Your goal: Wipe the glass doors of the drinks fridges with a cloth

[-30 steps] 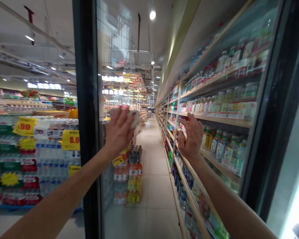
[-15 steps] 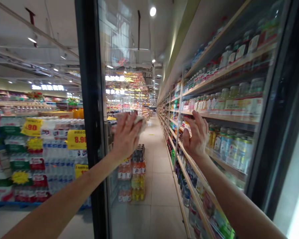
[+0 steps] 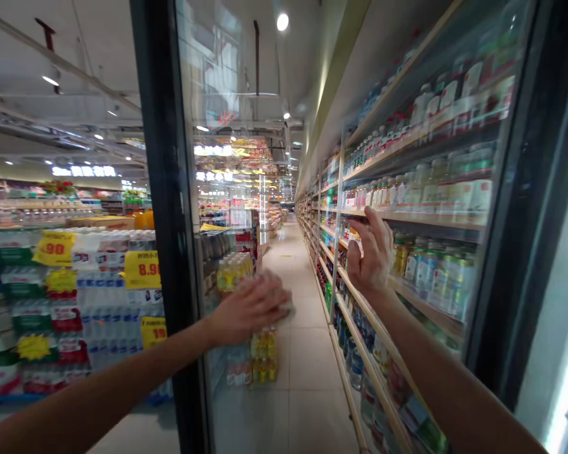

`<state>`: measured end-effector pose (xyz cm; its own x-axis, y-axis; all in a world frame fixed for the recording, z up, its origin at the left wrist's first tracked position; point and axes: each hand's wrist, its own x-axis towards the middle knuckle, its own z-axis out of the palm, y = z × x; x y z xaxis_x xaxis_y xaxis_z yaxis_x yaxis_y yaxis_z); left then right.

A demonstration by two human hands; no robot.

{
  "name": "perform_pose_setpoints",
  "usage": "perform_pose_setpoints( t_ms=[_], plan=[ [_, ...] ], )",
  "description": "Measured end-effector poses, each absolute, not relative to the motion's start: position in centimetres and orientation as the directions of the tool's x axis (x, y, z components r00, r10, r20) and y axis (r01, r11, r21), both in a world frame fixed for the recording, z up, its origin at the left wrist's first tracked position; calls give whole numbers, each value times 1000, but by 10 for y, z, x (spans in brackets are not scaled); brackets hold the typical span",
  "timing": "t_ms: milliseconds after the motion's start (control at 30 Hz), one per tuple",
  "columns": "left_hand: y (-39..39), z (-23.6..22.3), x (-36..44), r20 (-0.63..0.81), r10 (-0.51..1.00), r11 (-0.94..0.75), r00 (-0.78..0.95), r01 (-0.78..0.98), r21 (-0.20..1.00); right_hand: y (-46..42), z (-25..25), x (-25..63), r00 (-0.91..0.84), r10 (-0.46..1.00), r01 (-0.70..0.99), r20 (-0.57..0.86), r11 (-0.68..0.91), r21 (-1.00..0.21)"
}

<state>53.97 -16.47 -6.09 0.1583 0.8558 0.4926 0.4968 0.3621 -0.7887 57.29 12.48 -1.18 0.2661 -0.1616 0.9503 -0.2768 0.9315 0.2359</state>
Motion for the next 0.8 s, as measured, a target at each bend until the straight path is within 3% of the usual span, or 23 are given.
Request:
perform_pose_setpoints(
  t_ms=[67,100,167,233,300,367,433,500,533,600,667,700,733,767,800],
  plan=[
    [-165,-75,540,187,949,42,253,488,-872,125,-12,573,264,-161,-273,951,933,234],
    [-166,-73,539,169,952,27,254,482,-876,124,-12,573,267,-161,-273,950,933,234],
    [-173,-52,536,433,885,306,173,485,-819,124,-12,573,268,-159,-281,950,930,235],
    [-180,-25,534,787,608,670,108,461,-581,123,-12,573,272,-147,-291,951,929,227],
    [-185,-18,533,884,454,765,109,461,-450,122,-13,573,278,-138,-300,951,928,222],
    [-185,-39,535,755,642,616,132,496,-612,123,-13,573,288,-135,-310,948,924,225],
    [-181,-71,537,411,888,250,204,536,-806,123,-13,574,292,-132,-320,947,920,227],
    [-176,-87,538,165,947,-6,274,531,-848,123,-13,574,293,-127,-334,947,915,226],
    [-174,-84,537,153,949,-13,276,521,-853,123,-13,575,296,-125,-342,947,912,227],
    [-168,-57,536,413,890,268,194,511,-817,123,-13,575,300,-115,-366,947,903,225],
    [-161,-19,536,787,606,660,113,480,-577,123,-14,575,301,-101,-399,948,890,222],
    [-156,-4,537,883,457,760,104,471,-449,123,-14,575,299,-94,-415,950,883,218],
    [-149,5,538,914,395,791,96,469,-392,124,-15,575,294,-88,-434,952,875,215],
    [-141,8,540,888,447,761,106,478,-440,125,-15,576,288,-86,-454,954,865,215],
    [-132,6,542,803,581,667,133,489,-563,127,-15,576,284,-88,-474,955,853,220]
  ],
)
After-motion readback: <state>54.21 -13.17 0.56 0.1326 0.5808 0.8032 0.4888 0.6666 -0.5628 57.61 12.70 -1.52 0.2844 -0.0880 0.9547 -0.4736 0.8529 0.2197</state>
